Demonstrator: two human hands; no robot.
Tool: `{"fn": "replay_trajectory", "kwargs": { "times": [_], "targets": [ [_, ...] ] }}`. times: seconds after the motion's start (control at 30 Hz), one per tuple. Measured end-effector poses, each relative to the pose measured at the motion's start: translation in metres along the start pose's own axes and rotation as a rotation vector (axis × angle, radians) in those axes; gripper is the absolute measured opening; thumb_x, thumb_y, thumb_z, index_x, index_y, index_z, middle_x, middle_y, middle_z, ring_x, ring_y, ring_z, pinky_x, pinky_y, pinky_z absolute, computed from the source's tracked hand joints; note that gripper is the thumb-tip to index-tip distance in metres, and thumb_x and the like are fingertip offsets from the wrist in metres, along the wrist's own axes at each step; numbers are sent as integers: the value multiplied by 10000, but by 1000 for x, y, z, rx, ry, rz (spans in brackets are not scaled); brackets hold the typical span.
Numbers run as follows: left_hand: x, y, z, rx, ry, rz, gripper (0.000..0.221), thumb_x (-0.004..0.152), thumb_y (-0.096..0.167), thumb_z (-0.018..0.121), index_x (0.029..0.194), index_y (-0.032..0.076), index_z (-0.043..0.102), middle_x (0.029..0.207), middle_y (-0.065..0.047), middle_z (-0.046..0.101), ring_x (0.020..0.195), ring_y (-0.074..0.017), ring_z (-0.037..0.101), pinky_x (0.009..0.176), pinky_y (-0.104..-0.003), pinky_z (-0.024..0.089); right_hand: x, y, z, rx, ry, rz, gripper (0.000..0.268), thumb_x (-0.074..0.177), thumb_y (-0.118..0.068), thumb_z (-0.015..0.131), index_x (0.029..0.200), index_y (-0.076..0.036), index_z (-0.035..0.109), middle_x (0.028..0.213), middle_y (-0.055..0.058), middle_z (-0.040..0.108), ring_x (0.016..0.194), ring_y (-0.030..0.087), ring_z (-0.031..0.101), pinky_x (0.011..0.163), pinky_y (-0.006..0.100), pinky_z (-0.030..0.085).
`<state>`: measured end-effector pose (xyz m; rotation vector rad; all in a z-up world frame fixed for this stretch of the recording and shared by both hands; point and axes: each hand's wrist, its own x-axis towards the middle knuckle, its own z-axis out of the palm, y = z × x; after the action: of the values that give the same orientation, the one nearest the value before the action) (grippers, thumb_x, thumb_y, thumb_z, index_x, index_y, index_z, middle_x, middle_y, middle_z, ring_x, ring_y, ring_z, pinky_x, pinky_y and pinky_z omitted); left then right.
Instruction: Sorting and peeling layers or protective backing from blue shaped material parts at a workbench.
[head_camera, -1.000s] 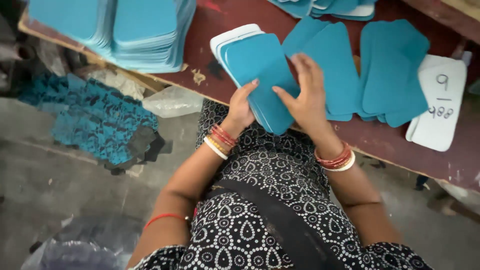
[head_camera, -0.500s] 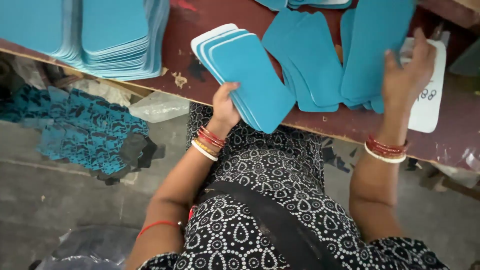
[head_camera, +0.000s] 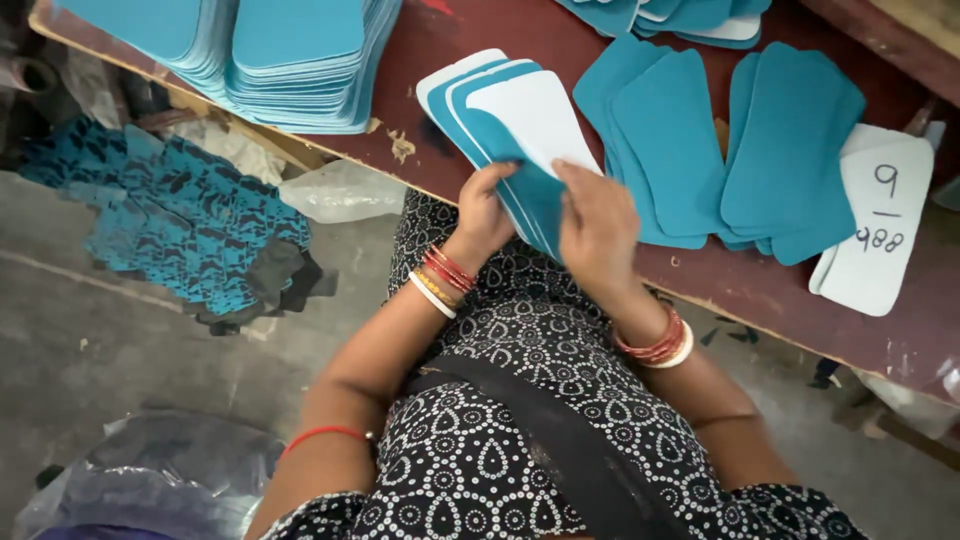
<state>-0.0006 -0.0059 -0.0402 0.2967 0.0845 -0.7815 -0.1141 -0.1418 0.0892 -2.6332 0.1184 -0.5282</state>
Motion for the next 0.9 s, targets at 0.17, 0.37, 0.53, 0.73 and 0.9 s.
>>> {"fn": "replay_trajectory", "kwargs": {
  "times": [0.17, 0.37, 0.53, 0.73, 0.9],
  "targets": [
    [-12, 16, 54, 22, 30, -106, 465, 942, 109, 535, 1344, -123, 515, 1245, -257, 674, 1133, -370, 680, 1029, -480, 550, 1, 66, -43, 82, 259, 162, 506, 1178, -82, 650, 1555, 99, 365, 1548, 287, 463, 1419, 387, 531, 1168, 466, 444],
    [-11, 12, 40, 123, -7, -74, 457, 947, 43, 568, 1363, -137, 507, 1267, -254, 654, 1147, -370, 671, 1042, -482, 545, 5, 127, -140, -38, 328, 313, 544, 1034, -92, 592, 1553, -7, 450, 1448, 175, 600, 1296, 306, 629, 1126, 421, 490],
    [-10, 8, 33, 126, -5, -71, 441, 949, 30, 567, 1352, -140, 515, 1268, -256, 656, 1144, -367, 678, 1048, -484, 545, -6, 101, -57, -198, 13, 195, 727, 1145, -476, 600, 1624, 25, 382, 1683, 291, 309, 1565, 468, 283, 1293, 569, 207],
    [-4, 8, 39, 107, 68, -2, 415, 963, 74, 554, 1324, -130, 530, 1252, -251, 667, 1132, -371, 685, 1038, -499, 552, 16, -8, -38, 61, 77, 73, 452, 980, -230, 742, 1346, 13, 635, 1222, 208, 654, 1114, 366, 616, 950, 480, 467],
    [-5, 4, 24, 88, 54, 0, 387, 1016, 105, 534, 1328, -124, 534, 1263, -240, 666, 1143, -366, 679, 1045, -499, 549, 32, 12, -87, 140, 129, 128, 264, 995, -79, 737, 1256, -42, 739, 1014, 160, 715, 892, 310, 699, 793, 389, 536]
  ]
}}
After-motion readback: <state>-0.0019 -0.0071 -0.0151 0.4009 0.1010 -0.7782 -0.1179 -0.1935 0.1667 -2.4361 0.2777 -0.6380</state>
